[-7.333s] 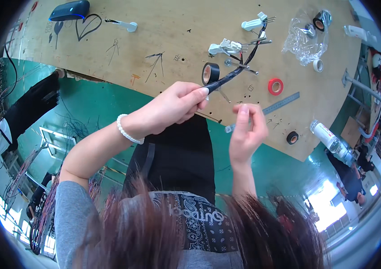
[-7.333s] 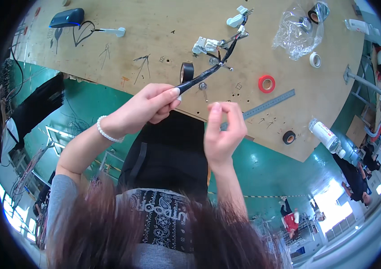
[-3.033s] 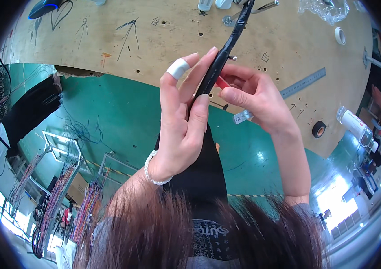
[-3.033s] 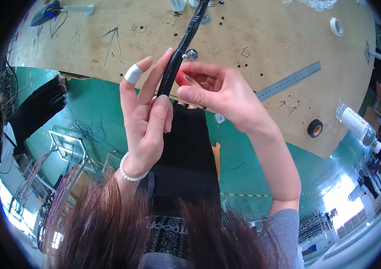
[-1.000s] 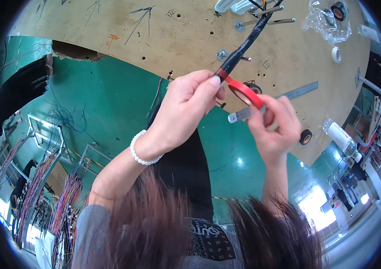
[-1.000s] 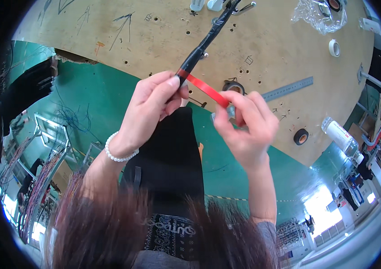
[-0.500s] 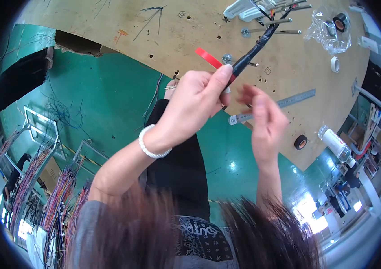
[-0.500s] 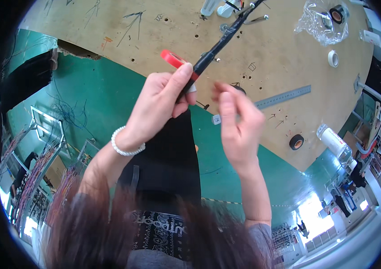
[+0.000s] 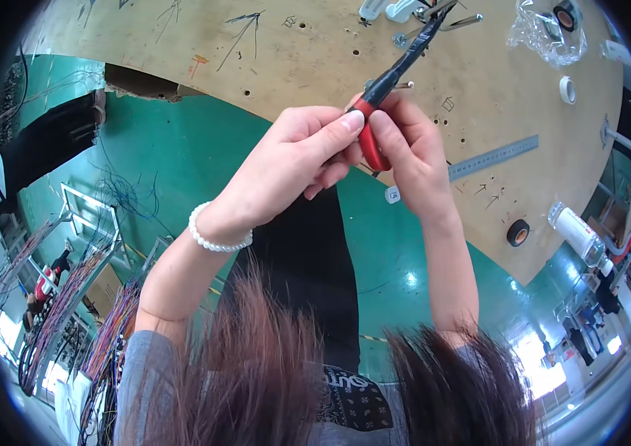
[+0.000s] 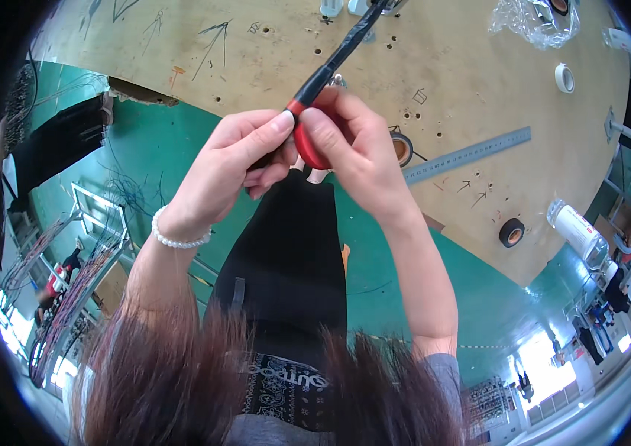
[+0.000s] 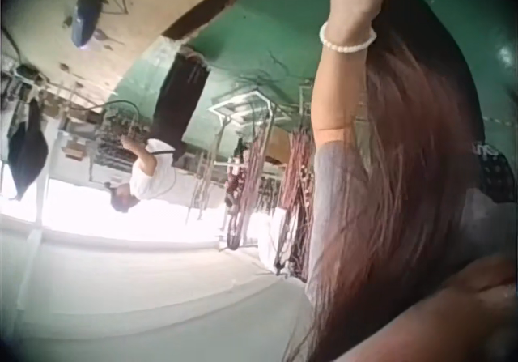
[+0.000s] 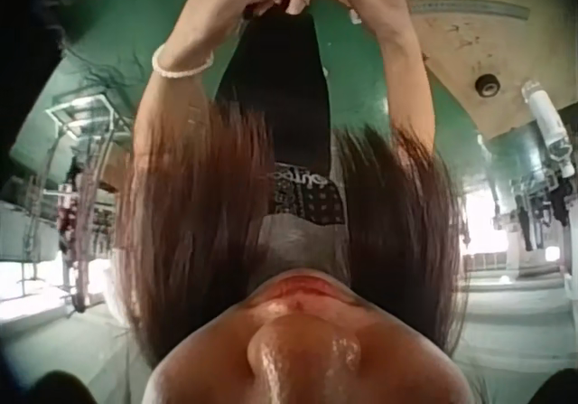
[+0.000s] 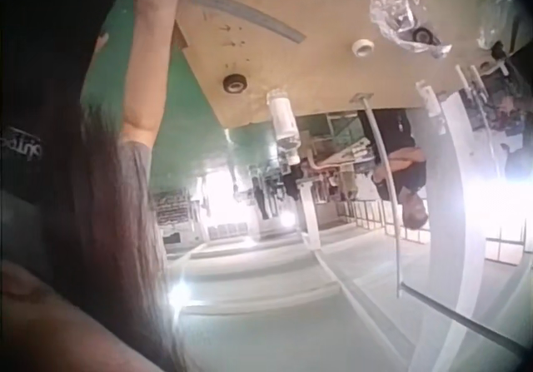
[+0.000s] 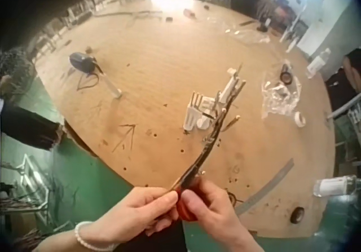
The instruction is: Assembling and taping an electrical wire harness with connectors and measuring with a ruler.
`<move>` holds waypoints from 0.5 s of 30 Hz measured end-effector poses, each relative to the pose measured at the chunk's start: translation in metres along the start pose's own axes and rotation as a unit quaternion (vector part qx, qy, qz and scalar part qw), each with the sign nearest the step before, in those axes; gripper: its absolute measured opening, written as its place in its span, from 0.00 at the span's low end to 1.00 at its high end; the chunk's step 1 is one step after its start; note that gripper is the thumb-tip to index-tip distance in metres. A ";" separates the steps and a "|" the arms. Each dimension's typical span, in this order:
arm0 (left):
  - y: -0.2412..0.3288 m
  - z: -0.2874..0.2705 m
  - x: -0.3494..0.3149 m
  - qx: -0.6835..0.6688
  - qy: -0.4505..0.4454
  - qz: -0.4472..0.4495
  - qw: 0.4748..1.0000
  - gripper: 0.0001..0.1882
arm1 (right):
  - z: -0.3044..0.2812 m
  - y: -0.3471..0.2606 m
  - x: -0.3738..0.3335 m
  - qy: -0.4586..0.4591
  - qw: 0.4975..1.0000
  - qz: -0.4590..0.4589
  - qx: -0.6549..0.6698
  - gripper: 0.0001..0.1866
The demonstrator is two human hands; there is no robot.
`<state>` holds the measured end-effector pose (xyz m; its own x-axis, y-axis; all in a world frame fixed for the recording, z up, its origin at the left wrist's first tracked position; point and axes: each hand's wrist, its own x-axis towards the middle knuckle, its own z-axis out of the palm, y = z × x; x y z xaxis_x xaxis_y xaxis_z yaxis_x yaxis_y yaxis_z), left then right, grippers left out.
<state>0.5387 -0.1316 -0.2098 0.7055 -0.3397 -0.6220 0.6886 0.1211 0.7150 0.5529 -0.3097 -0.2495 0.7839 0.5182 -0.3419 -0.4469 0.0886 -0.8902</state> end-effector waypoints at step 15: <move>-0.031 0.004 -0.010 0.090 -0.013 0.082 0.992 0.14 | -0.066 0.004 -0.048 0.364 0.789 -0.245 -0.430 0.08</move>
<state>0.5099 -0.1357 -0.2245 0.7997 -0.3527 -0.4859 0.5222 0.0092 0.8528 0.5416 -0.3900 -0.2569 0.9518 -0.0530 0.3022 0.1982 -0.6455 -0.7376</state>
